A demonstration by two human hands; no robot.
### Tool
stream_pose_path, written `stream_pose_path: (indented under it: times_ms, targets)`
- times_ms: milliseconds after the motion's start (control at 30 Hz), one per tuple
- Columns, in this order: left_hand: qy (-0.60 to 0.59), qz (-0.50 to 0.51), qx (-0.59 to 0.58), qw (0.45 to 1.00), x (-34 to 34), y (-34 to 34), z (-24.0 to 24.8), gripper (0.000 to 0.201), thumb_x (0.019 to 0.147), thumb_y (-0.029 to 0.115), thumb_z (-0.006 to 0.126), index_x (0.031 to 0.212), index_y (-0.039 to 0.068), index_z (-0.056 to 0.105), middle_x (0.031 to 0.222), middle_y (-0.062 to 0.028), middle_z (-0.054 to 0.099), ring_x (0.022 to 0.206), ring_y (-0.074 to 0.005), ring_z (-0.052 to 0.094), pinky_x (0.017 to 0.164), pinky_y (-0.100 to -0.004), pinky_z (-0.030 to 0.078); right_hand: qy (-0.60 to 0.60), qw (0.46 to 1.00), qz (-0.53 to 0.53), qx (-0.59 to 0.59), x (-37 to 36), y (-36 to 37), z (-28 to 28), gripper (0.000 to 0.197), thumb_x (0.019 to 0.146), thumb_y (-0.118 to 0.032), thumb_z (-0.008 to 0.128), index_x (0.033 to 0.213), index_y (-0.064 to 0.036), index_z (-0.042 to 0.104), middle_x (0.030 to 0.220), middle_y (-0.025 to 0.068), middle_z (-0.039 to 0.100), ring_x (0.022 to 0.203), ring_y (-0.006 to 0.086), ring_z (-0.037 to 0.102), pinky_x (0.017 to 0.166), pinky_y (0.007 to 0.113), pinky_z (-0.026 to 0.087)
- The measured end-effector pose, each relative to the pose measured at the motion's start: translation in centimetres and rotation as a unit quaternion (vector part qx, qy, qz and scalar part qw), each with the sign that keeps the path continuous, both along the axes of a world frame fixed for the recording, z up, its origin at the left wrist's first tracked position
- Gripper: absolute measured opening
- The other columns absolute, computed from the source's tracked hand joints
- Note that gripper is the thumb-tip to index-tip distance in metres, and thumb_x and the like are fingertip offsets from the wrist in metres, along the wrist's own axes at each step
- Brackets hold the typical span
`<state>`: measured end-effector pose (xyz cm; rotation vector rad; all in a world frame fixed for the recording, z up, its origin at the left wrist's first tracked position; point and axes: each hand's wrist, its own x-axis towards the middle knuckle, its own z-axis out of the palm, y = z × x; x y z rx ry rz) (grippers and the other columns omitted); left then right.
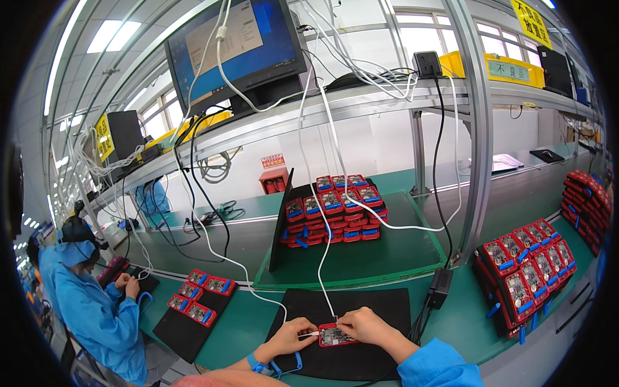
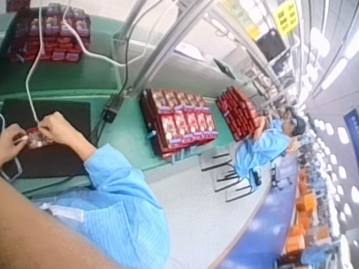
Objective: Connecting wires and small components to a circuit board inside a plastic casing.
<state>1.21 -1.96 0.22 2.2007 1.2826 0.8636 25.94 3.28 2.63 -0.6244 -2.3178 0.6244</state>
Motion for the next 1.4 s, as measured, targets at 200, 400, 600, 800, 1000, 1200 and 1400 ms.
stream_pose_path:
  times_ms: [200,400,600,800,1000,1200,1400]
  targets:
    - [-0.002,-0.002,-0.005,1.000,0.0,-0.2,0.0,0.019,0.082,0.014,0.071,0.096,0.003,0.067,0.084,-0.0095,0.061,0.078,-0.0226,0.063,0.069,-0.0323,0.051,-0.003,1.000,-0.001,0.005,0.0,-0.2,0.0,0.014,0.080,-0.011,0.068,0.085,0.0016,0.070,0.075,0.0151,0.066,0.068,0.0324,0.065,0.063,0.038,0.053]
    - [0.011,-0.010,0.025,1.000,0.2,-0.9,-0.1,0.016,0.083,0.013,0.071,0.095,0.003,0.067,0.086,-0.0094,0.062,0.081,-0.0246,0.061,0.070,-0.0329,0.050,0.005,1.000,-0.003,0.001,0.2,-1.1,-0.2,0.013,0.080,-0.012,0.067,0.084,0.0003,0.070,0.075,0.0150,0.066,0.069,0.0331,0.065,0.064,0.039,0.053]
    - [0.032,-0.012,0.046,0.998,0.3,-0.2,0.3,0.014,0.081,0.009,0.070,0.093,0.002,0.066,0.087,-0.0121,0.059,0.080,-0.0285,0.059,0.071,-0.0356,0.049,-0.005,0.999,-0.016,0.028,0.0,-0.4,0.2,0.011,0.081,-0.011,0.065,0.082,-0.0009,0.068,0.073,0.0154,0.063,0.066,0.0332,0.063,0.062,0.040,0.052]
    - [0.006,-0.006,0.064,0.998,0.8,0.2,1.1,0.014,0.085,0.005,0.066,0.098,0.001,0.064,0.085,-0.0121,0.056,0.075,-0.0261,0.059,0.065,-0.0330,0.048,0.092,0.994,-0.021,-0.048,0.4,0.4,0.6,0.008,0.078,-0.006,0.068,0.080,0.0016,0.067,0.074,0.0135,0.063,0.063,0.0292,0.062,0.057,0.035,0.049]
    - [-0.010,-0.015,-0.088,0.996,0.1,0.3,1.6,0.015,0.089,0.006,0.062,0.102,-0.001,0.062,0.083,-0.0131,0.067,0.075,-0.0241,0.069,0.067,-0.0297,0.053,0.242,0.948,-0.136,-0.154,0.7,0.3,0.0,0.009,0.087,-0.002,0.064,0.089,0.0031,0.071,0.078,0.0073,0.067,0.069,0.0102,0.066,0.058,0.023,0.053]
    - [-0.008,-0.033,-0.117,0.993,-0.7,1.6,2.2,0.020,0.083,0.012,0.070,0.102,0.004,0.068,0.076,-0.0107,0.068,0.067,-0.0224,0.066,0.063,-0.0312,0.052,0.319,0.921,-0.189,-0.120,1.4,0.6,-0.2,0.011,0.089,0.003,0.060,0.096,0.0082,0.067,0.089,0.0105,0.066,0.077,0.0172,0.068,0.070,0.027,0.060]
    - [0.228,-0.109,0.165,0.953,5.6,3.7,6.7,0.069,0.058,0.042,0.084,0.109,0.000,0.064,0.111,-0.0132,0.055,0.105,-0.0313,0.050,0.088,-0.0419,0.039,0.405,0.871,-0.278,-0.008,1.9,1.5,0.2,0.011,0.087,0.004,0.062,0.097,0.0069,0.067,0.083,0.0084,0.066,0.073,0.0119,0.067,0.060,0.022,0.056]
